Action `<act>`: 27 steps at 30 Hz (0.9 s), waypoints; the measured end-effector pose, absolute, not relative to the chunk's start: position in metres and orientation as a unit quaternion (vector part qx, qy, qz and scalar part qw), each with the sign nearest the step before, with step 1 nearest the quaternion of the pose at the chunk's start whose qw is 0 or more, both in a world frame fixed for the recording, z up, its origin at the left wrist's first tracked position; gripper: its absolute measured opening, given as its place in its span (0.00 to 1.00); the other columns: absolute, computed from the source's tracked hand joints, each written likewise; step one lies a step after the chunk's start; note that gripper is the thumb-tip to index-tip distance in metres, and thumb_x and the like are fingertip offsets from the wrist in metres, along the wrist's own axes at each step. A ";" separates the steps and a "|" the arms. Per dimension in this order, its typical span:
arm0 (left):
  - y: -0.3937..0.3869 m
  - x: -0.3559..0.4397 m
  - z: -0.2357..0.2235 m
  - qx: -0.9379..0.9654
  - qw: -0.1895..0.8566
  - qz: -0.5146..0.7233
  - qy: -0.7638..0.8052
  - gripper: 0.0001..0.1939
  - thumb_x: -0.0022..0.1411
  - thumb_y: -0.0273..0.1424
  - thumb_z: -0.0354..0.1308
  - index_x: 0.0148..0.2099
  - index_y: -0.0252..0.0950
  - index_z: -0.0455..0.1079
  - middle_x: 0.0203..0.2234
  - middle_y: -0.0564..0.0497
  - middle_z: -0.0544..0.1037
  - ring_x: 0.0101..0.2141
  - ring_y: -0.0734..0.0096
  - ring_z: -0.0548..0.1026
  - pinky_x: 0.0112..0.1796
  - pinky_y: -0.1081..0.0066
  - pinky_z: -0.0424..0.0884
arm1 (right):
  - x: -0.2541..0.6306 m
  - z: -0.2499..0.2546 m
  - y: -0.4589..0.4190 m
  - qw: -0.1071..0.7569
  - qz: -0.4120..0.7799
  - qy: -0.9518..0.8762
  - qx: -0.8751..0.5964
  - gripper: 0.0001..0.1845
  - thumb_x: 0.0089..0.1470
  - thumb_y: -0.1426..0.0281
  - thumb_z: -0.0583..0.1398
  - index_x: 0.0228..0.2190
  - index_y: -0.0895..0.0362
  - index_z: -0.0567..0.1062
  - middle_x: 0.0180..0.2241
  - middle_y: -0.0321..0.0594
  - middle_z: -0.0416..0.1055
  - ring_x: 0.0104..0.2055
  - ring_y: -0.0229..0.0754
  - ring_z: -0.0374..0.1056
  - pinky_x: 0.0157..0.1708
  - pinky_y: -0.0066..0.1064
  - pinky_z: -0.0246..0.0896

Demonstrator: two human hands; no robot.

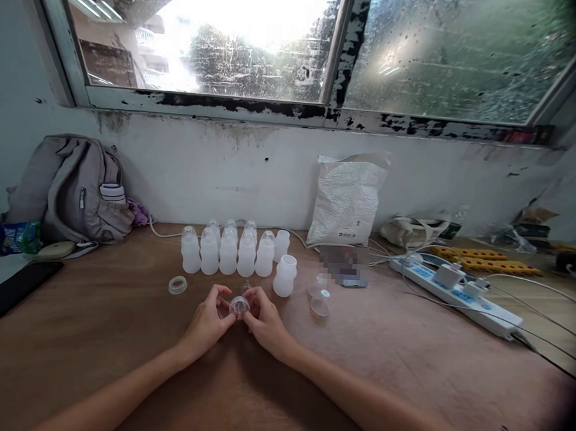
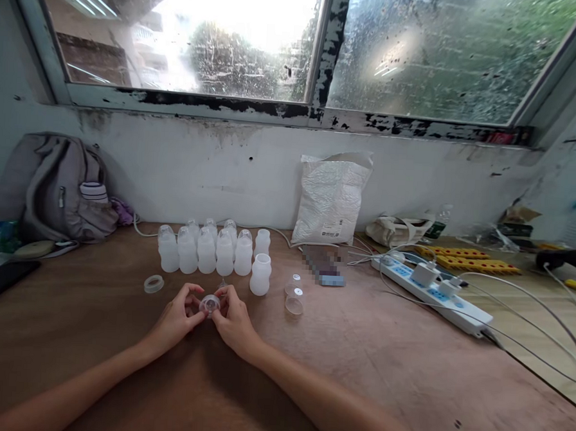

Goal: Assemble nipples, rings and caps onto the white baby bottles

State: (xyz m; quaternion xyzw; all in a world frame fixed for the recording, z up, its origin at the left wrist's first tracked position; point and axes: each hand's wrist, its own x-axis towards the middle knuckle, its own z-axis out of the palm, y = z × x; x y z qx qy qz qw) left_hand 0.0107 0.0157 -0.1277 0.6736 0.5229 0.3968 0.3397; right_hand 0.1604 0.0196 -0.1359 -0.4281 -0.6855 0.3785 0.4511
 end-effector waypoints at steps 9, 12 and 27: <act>0.017 0.011 -0.128 0.692 0.303 0.398 0.521 0.14 0.49 0.31 0.54 0.39 0.37 0.57 0.21 0.57 0.70 0.21 0.74 0.67 0.26 0.74 0.62 | 0.160 -0.134 0.020 0.451 0.375 -0.688 -0.429 0.11 0.44 0.77 0.52 0.33 0.55 0.62 0.21 0.29 0.59 0.19 0.30 0.55 0.17 0.21 0.51; 0.018 0.012 -0.129 0.689 0.305 0.406 0.517 0.13 0.48 0.29 0.54 0.39 0.37 0.58 0.20 0.58 0.68 0.21 0.74 0.66 0.25 0.74 0.61 | 0.160 -0.134 0.019 0.447 0.375 -0.691 -0.427 0.10 0.45 0.77 0.52 0.33 0.56 0.63 0.21 0.29 0.60 0.19 0.30 0.55 0.17 0.21 0.51; 0.007 0.016 -0.117 0.726 0.282 0.381 0.499 0.04 0.50 0.29 0.50 0.32 0.39 0.59 0.19 0.60 0.63 0.21 0.76 0.63 0.24 0.77 0.58 | 0.158 -0.131 0.014 0.454 0.363 -0.703 -0.410 0.08 0.43 0.78 0.52 0.28 0.56 0.62 0.21 0.29 0.60 0.23 0.32 0.56 0.23 0.23 0.52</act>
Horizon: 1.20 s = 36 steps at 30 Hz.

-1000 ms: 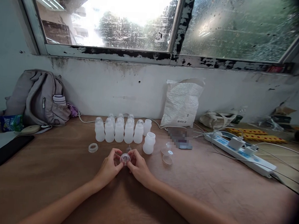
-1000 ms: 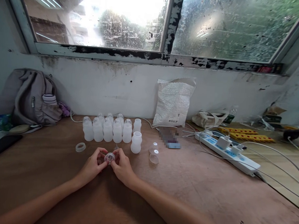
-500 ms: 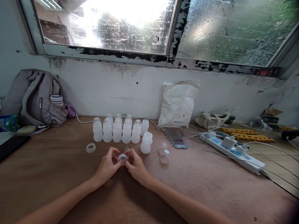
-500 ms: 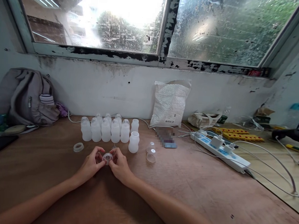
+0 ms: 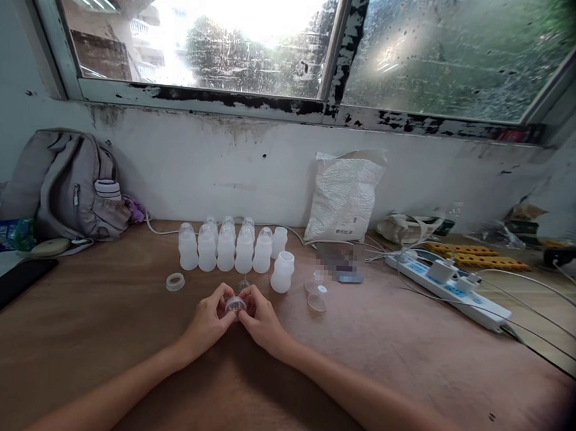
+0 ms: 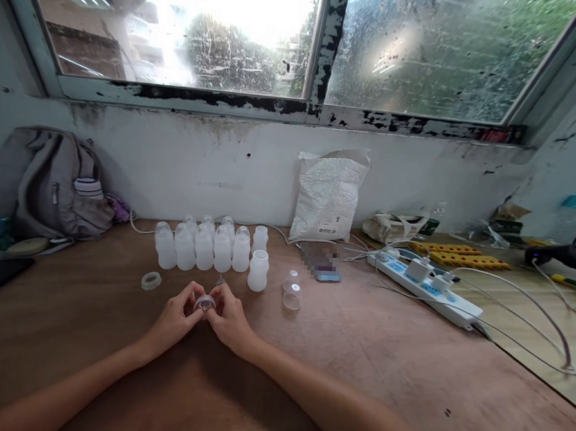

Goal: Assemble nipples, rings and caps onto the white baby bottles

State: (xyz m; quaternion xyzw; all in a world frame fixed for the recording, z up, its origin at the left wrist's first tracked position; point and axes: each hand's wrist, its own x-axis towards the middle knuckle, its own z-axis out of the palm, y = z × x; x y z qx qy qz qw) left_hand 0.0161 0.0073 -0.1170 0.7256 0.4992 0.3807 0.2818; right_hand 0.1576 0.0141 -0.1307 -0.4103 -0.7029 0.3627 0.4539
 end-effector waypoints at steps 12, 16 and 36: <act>0.008 0.013 -0.118 0.721 0.298 0.403 0.479 0.06 0.55 0.34 0.48 0.33 0.37 0.62 0.19 0.57 0.66 0.21 0.75 0.65 0.23 0.77 0.58 | 0.159 -0.130 0.013 0.447 0.410 -0.672 -0.425 0.04 0.50 0.69 0.53 0.27 0.56 0.63 0.18 0.27 0.57 0.14 0.29 0.52 0.12 0.21 0.48; 0.006 0.013 -0.118 0.734 0.289 0.384 0.481 0.04 0.55 0.32 0.49 0.32 0.37 0.61 0.18 0.58 0.65 0.20 0.76 0.63 0.23 0.77 0.58 | 0.159 -0.126 0.012 0.437 0.386 -0.686 -0.436 0.03 0.48 0.72 0.53 0.24 0.57 0.63 0.16 0.27 0.57 0.15 0.29 0.52 0.14 0.21 0.47; 0.010 0.009 -0.123 0.733 0.279 0.388 0.484 0.02 0.51 0.26 0.50 0.30 0.37 0.60 0.21 0.58 0.67 0.21 0.76 0.64 0.24 0.77 0.58 | 0.169 -0.121 0.002 0.391 0.378 -0.766 -0.344 0.10 0.54 0.65 0.52 0.36 0.57 0.67 0.22 0.31 0.61 0.19 0.30 0.57 0.18 0.22 0.52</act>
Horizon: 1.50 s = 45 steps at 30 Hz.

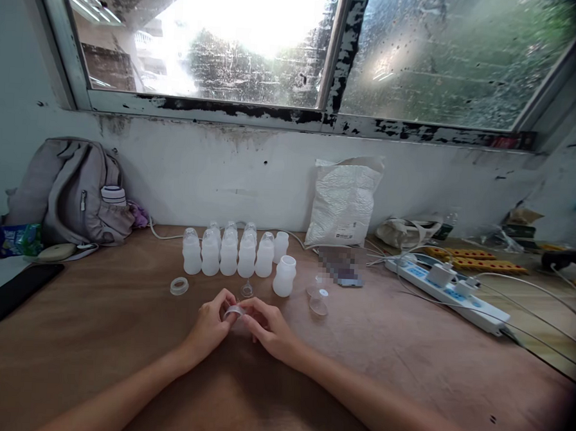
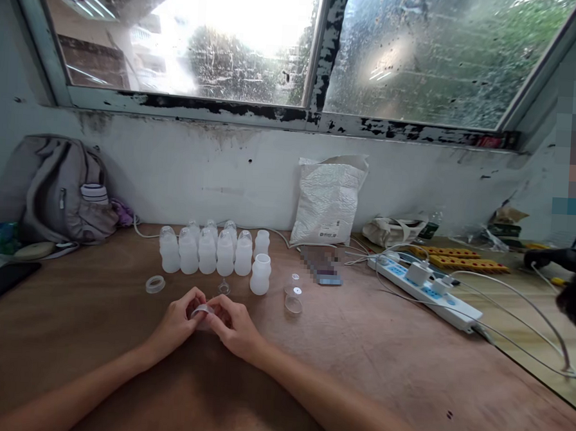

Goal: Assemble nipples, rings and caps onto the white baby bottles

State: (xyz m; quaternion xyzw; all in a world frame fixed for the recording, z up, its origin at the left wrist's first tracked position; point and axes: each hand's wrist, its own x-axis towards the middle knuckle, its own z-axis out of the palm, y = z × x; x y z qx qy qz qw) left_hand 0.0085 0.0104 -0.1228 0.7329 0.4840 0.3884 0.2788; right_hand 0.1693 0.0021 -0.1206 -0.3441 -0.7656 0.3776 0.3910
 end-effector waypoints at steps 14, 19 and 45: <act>0.008 0.010 -0.122 0.743 0.277 0.400 0.459 0.08 0.50 0.36 0.55 0.29 0.36 0.62 0.21 0.57 0.67 0.21 0.77 0.62 0.23 0.77 0.58 | 0.213 -0.116 -0.007 0.366 0.284 -0.783 -0.415 0.14 0.52 0.64 0.54 0.39 0.57 0.69 0.26 0.36 0.67 0.19 0.31 0.60 0.19 0.23 0.55; 0.008 0.010 -0.123 0.762 0.267 0.377 0.454 0.07 0.48 0.32 0.56 0.26 0.36 0.60 0.18 0.58 0.65 0.21 0.77 0.62 0.23 0.77 0.56 | 0.189 -0.114 -0.015 0.378 0.328 -0.776 -0.384 0.11 0.52 0.63 0.55 0.33 0.58 0.70 0.23 0.35 0.68 0.18 0.31 0.60 0.18 0.22 0.55; 0.042 0.092 -0.103 0.760 0.246 0.423 0.428 0.21 0.49 0.38 0.59 0.43 0.37 0.60 0.34 0.51 0.73 0.35 0.68 0.71 0.36 0.70 0.66 | 0.266 -0.084 0.025 0.675 0.182 -0.543 -0.465 0.14 0.50 0.59 0.56 0.33 0.57 0.67 0.29 0.41 0.69 0.24 0.38 0.66 0.20 0.27 0.60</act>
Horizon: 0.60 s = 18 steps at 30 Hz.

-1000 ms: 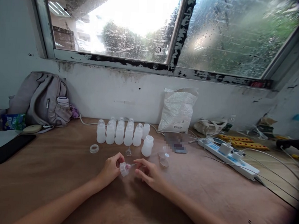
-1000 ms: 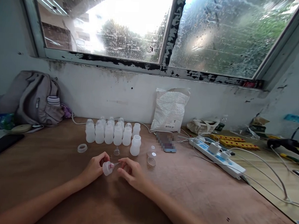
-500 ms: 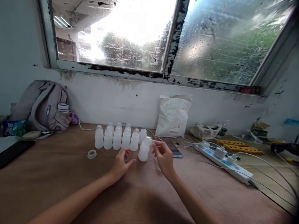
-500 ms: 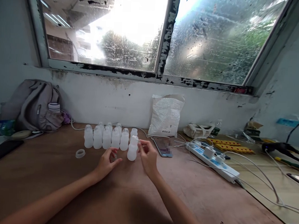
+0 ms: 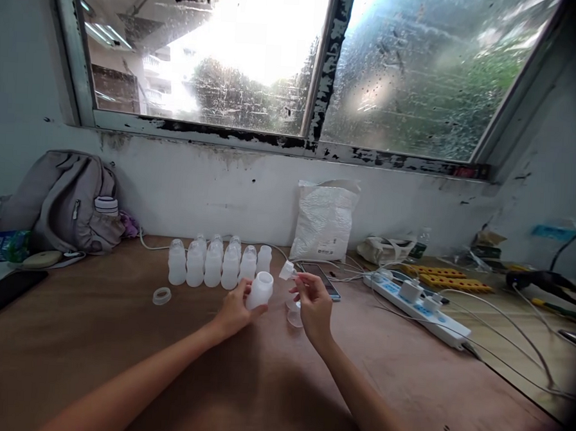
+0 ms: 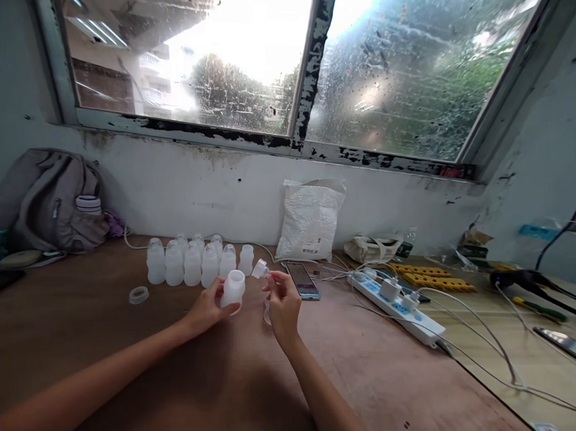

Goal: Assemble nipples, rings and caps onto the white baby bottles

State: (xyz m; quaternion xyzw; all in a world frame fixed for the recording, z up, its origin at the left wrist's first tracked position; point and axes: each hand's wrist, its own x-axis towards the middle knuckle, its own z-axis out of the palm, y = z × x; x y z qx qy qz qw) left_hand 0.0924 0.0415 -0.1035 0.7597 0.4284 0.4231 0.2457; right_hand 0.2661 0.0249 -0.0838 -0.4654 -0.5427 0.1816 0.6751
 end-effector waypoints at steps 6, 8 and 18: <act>0.018 0.032 -0.099 0.752 0.259 0.441 0.415 0.20 0.50 0.37 0.58 0.46 0.39 0.63 0.40 0.50 0.71 0.39 0.66 0.70 0.39 0.69 0.65 | 0.248 -0.094 0.017 0.614 0.228 -0.614 -0.440 0.10 0.50 0.63 0.56 0.32 0.56 0.68 0.26 0.38 0.68 0.23 0.37 0.66 0.20 0.27 0.59; 0.015 0.019 -0.104 0.744 0.267 0.439 0.427 0.22 0.48 0.37 0.60 0.46 0.39 0.63 0.41 0.49 0.70 0.39 0.65 0.69 0.39 0.70 0.66 | 0.241 -0.100 0.013 0.588 0.247 -0.637 -0.433 0.08 0.51 0.64 0.56 0.31 0.56 0.68 0.25 0.37 0.68 0.23 0.37 0.65 0.20 0.27 0.60; 0.008 0.001 -0.111 0.744 0.223 0.442 0.450 0.23 0.46 0.39 0.61 0.44 0.38 0.61 0.38 0.49 0.71 0.36 0.65 0.70 0.38 0.69 0.67 | 0.225 -0.114 0.009 0.549 0.324 -0.645 -0.422 0.09 0.50 0.63 0.57 0.30 0.57 0.68 0.24 0.36 0.67 0.21 0.35 0.65 0.18 0.26 0.59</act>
